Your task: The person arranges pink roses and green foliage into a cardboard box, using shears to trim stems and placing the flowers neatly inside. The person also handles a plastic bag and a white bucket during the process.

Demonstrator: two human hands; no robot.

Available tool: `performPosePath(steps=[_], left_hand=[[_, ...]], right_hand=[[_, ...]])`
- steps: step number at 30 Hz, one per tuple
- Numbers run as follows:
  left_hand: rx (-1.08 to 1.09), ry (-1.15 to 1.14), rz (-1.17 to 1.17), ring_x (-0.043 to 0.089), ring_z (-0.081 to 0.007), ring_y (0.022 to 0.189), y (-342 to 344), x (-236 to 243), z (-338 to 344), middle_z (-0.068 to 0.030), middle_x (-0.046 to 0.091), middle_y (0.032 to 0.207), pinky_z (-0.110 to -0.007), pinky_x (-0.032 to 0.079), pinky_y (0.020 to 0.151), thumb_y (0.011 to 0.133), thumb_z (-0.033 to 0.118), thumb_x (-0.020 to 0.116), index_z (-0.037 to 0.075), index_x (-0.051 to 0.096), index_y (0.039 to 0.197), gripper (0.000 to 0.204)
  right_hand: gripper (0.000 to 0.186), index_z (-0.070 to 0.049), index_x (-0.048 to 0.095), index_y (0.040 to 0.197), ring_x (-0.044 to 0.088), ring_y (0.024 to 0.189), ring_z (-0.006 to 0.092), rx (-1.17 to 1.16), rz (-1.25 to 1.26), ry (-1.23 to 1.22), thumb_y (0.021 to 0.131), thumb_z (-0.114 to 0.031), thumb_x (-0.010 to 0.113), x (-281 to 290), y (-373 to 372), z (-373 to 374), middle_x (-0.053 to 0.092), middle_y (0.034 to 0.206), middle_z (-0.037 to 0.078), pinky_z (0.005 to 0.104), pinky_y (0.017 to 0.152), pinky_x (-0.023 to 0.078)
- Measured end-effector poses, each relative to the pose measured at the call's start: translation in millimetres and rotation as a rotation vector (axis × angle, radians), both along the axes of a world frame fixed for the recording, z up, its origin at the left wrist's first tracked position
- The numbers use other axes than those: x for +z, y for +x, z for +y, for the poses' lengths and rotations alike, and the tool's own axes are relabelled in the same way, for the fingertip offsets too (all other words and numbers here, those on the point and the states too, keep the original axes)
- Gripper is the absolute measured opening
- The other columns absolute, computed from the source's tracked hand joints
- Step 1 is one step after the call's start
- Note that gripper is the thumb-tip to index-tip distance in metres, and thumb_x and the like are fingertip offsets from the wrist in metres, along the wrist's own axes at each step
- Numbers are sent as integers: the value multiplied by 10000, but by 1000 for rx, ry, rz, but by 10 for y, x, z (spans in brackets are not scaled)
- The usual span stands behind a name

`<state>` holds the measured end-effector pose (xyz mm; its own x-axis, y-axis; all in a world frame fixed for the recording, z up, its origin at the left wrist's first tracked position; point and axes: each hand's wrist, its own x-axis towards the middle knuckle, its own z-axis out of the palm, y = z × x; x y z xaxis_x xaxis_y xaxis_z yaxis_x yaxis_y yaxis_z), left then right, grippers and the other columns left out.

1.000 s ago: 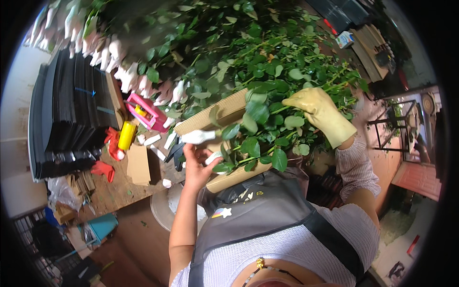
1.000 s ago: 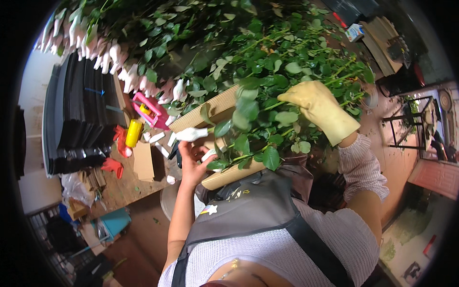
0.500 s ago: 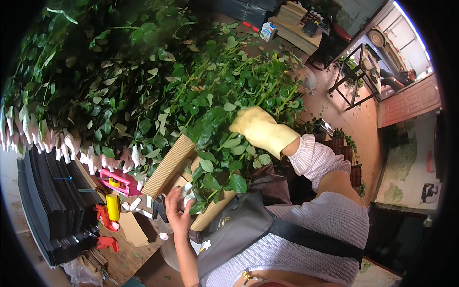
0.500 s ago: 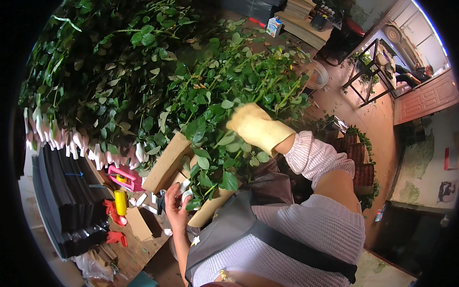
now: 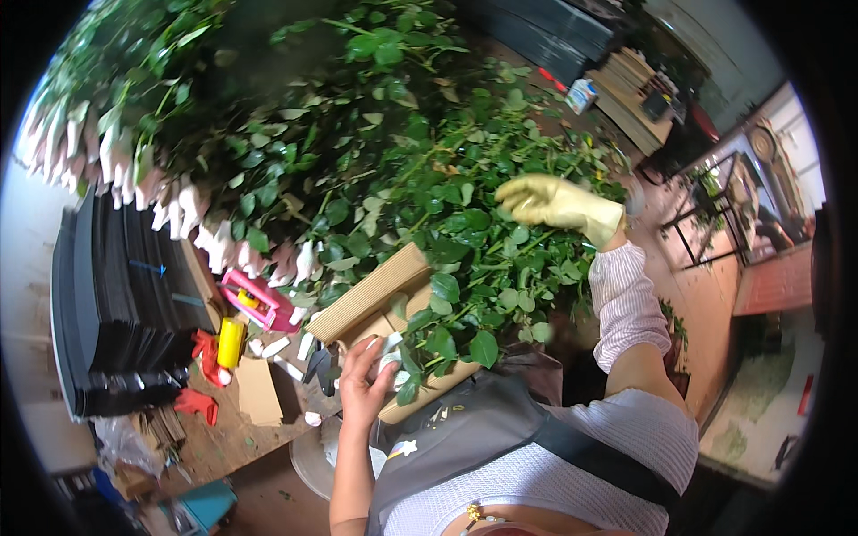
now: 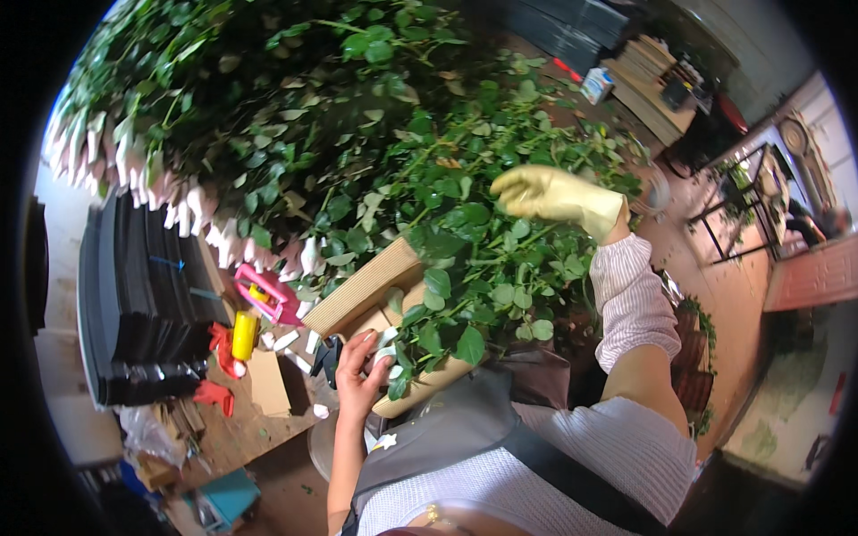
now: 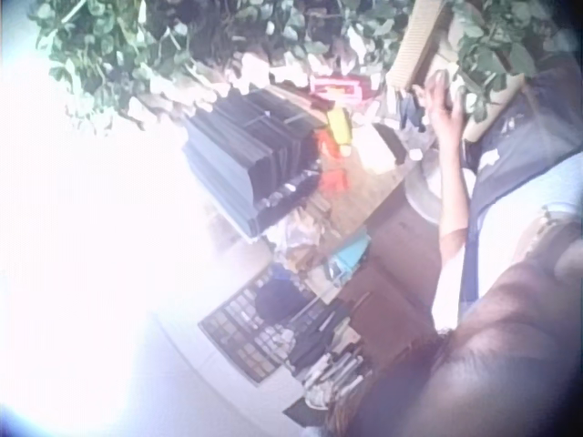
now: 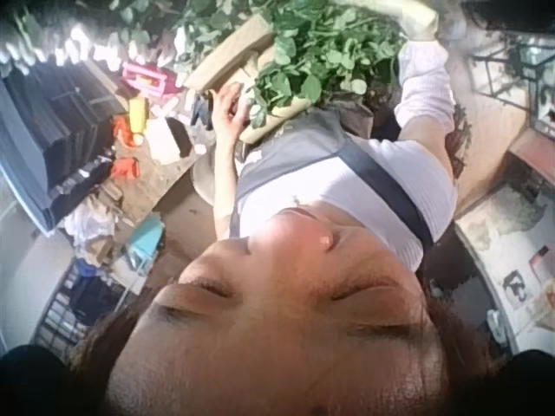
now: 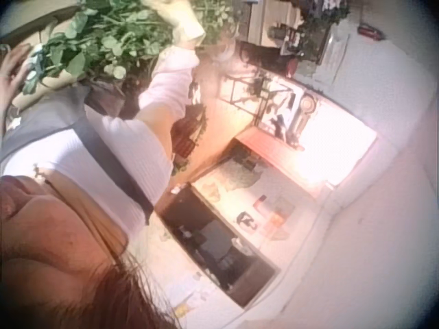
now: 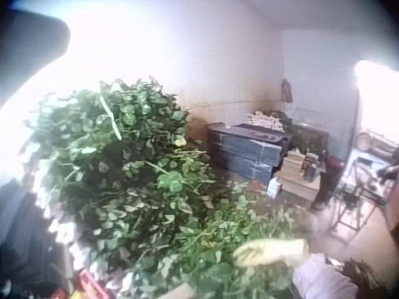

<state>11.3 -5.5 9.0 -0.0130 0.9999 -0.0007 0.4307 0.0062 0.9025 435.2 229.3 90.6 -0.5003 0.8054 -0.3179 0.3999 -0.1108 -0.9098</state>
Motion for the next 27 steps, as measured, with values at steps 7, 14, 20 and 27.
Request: performPosePath(steps=[7,14,20,27], left_hand=[[-74,271,425,623,-342,1087,57,234,195,-135,694,1199,-427,517,934,873,50,748,54,735,1106,233],[30,184,275,651,-328,965,105,130,196,-125,688,1066,-408,518,866,880,44,750,34,699,1042,170],[69,126,133,671,-313,968,69,62,168,-140,690,1056,-383,539,841,903,75,760,11,723,1061,175],[112,44,62,686,-276,955,63,88,180,-127,699,1063,-359,552,826,886,64,774,15,762,1055,176]], right_hand=[[371,-100,665,1347,685,1157,309,300,-647,854,1015,-228,556,72,-1867,484,696,1302,149,422,1034,537],[169,-60,740,970,676,1126,255,373,-645,1040,828,-76,649,-513,-2440,889,753,1000,135,385,1104,453],[290,-68,689,1117,677,1112,301,137,-195,1454,827,-63,702,20,-1693,842,708,1237,105,418,968,551],[427,-74,696,1253,718,1076,289,186,-551,1219,851,36,603,48,-1424,870,717,1247,102,395,946,587]])
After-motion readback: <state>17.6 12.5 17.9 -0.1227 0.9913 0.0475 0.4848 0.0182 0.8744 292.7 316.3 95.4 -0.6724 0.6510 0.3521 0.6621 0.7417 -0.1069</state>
